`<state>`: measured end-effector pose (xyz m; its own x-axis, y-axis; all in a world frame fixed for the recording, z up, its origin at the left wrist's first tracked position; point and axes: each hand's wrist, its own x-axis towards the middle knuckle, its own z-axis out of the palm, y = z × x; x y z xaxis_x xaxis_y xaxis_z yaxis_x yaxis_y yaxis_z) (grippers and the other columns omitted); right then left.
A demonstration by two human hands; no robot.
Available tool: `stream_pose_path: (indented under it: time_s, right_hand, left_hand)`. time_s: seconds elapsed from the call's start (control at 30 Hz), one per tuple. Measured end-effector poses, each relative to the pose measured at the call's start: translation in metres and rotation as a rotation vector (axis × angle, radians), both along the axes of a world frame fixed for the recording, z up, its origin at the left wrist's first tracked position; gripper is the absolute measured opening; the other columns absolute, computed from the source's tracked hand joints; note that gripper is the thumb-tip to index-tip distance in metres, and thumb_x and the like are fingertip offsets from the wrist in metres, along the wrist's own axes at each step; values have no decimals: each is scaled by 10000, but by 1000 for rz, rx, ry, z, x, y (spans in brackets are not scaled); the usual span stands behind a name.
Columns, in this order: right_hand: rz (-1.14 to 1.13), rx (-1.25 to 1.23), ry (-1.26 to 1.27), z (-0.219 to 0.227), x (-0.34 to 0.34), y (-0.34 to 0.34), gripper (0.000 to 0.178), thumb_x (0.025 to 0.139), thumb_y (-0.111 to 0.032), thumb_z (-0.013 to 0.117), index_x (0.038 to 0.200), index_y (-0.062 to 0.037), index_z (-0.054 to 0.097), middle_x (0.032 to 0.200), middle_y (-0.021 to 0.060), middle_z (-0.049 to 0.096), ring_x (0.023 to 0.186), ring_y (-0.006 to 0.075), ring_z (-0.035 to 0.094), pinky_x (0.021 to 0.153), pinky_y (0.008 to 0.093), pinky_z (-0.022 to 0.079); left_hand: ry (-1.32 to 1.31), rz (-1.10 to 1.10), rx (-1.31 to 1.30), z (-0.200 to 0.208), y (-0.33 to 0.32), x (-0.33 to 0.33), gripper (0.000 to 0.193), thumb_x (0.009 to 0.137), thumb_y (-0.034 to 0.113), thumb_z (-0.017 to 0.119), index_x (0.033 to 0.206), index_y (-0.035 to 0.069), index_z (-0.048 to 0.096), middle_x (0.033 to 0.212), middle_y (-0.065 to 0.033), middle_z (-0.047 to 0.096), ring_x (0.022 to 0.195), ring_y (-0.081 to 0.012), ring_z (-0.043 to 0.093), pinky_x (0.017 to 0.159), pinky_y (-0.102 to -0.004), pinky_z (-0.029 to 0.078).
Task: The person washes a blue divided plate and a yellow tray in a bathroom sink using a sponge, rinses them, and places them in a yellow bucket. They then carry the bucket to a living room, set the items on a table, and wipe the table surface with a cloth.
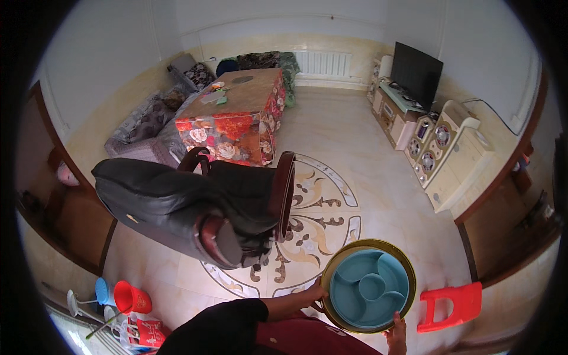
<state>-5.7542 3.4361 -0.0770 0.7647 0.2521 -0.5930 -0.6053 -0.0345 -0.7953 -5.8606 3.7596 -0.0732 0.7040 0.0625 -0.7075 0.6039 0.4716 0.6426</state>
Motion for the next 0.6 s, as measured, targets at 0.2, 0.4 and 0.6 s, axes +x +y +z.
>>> stream_pose_path:
  time_s: [0.2,0.4,0.6]
  right_hand:
    - [14,58,22,-68,168,70,533,786,-305,626,1257,-158,423,1084,69,585,910,245,600,613,430,527]
    - [51,-114,108,-88,341,140,491,732,-260,642,1177,-111,500,1016,88,605,873,273,607,629,446,513]
    - [3,60,69,-76,480,198,403,727,-220,610,1089,-55,546,957,96,616,749,242,617,497,329,473]
  left_hand:
    - [-134,217,101,-69,45,114,807,684,-10,447,1350,252,74,1137,-178,477,895,-367,594,596,-526,549]
    - [-110,233,151,-31,112,267,857,647,-13,498,1349,227,69,1170,-183,451,987,-375,541,632,-510,535]
    - [-111,183,126,12,177,417,971,611,0,557,1392,151,1,1233,-186,433,1057,-355,499,741,-399,503]
